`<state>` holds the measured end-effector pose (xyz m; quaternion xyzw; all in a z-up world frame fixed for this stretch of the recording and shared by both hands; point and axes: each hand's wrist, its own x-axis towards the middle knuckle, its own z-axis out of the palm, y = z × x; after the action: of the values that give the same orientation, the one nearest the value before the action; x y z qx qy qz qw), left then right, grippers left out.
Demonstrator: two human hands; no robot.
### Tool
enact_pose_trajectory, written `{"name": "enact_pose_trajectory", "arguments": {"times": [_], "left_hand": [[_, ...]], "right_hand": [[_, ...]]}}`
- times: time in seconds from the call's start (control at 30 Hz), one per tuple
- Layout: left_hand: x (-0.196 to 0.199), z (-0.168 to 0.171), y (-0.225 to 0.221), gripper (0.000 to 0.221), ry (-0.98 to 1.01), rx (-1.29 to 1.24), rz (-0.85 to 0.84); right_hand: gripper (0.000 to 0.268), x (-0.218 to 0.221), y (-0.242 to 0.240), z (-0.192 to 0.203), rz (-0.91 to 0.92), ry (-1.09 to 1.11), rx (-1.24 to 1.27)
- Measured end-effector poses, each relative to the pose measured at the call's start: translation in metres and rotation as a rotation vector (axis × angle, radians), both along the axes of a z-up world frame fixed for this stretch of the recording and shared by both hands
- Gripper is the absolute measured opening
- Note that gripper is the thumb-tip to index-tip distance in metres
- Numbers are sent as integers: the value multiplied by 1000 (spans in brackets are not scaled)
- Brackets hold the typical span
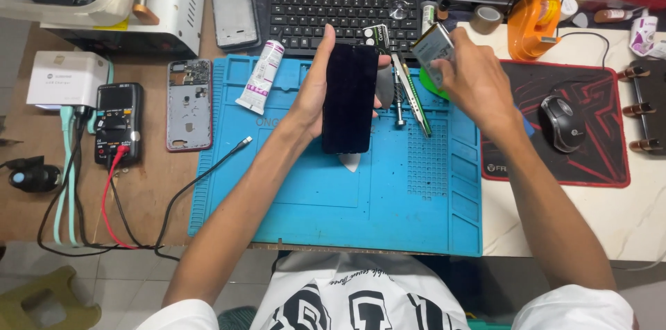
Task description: The person is removing the battery from a mobile phone and then using a small metal tool to scrape off old adhesive from the phone's frame.
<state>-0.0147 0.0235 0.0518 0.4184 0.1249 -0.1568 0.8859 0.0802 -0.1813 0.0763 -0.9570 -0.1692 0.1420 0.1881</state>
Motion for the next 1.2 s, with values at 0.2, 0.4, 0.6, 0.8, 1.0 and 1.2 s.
{"name": "enact_pose_trajectory", "arguments": {"times": [0.2,0.4,0.6,0.8,1.0,1.2], "left_hand": [[-7,-6,13,99,-8,-42,3],[-12,-5,21,101,50,-37,22],[-14,-4,20,99,62,-32,39],[-27,11,17,95,159,125,38],[-37,24,12,93,239,309,0],[-44,19,14,62,193,627,-45]], "right_hand": [[24,23,-8,-10,5,27,-51],[21,22,-9,-11,29,-19,-21],[19,25,-9,-11,67,-157,95],[11,29,-1,-19,164,-127,343],[8,18,18,-20,212,71,589],[7,8,30,-13,177,128,587]]}}
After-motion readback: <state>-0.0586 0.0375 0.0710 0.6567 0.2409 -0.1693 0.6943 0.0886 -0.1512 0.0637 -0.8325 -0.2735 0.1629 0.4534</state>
